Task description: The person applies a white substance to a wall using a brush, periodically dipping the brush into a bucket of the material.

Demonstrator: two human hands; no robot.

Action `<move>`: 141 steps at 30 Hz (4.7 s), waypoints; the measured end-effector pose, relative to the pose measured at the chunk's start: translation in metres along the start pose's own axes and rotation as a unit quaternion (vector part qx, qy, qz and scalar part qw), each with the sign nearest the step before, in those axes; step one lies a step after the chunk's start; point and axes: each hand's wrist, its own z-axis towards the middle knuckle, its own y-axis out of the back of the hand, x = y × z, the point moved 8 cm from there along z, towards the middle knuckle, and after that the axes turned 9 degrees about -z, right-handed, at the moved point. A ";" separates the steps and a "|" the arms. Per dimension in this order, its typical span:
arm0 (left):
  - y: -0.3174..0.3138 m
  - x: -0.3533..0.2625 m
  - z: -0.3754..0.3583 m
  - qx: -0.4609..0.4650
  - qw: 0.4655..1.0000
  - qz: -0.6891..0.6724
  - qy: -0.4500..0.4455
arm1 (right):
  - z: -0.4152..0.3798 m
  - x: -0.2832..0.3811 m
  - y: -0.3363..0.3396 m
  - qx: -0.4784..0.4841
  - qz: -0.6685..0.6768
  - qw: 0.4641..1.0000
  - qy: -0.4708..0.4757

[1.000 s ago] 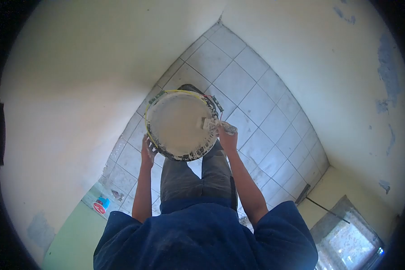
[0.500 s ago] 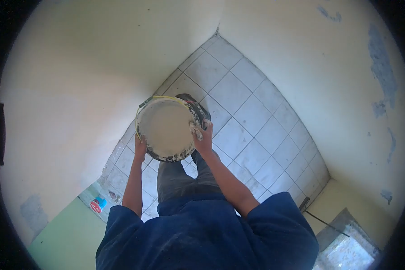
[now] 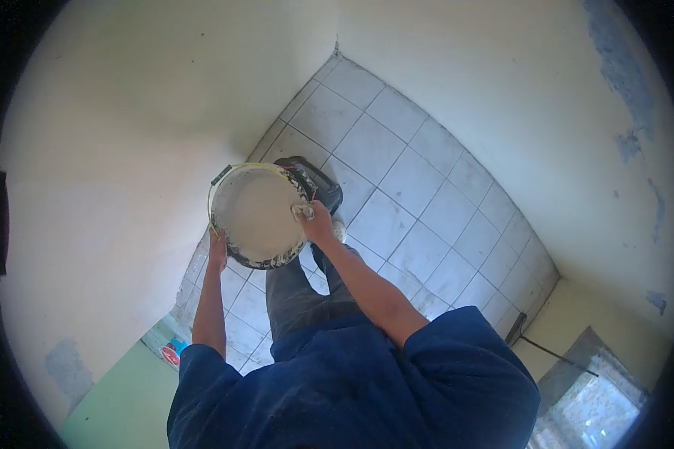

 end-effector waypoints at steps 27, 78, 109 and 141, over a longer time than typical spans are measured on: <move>-0.023 -0.048 0.026 0.163 0.982 -0.029 -0.086 | -0.039 0.027 0.051 -0.164 -0.164 0.961 -0.152; 0.007 -0.191 -0.104 0.441 0.760 0.332 -0.344 | -0.149 0.137 0.033 -0.313 0.301 0.900 -0.040; 0.336 -0.260 -0.143 -0.022 0.958 -0.031 -0.283 | -0.060 0.527 -0.197 0.162 0.606 0.776 0.061; 0.402 -0.247 -0.134 0.120 0.938 0.061 -0.318 | -0.138 0.679 -0.204 -0.091 0.644 0.749 0.128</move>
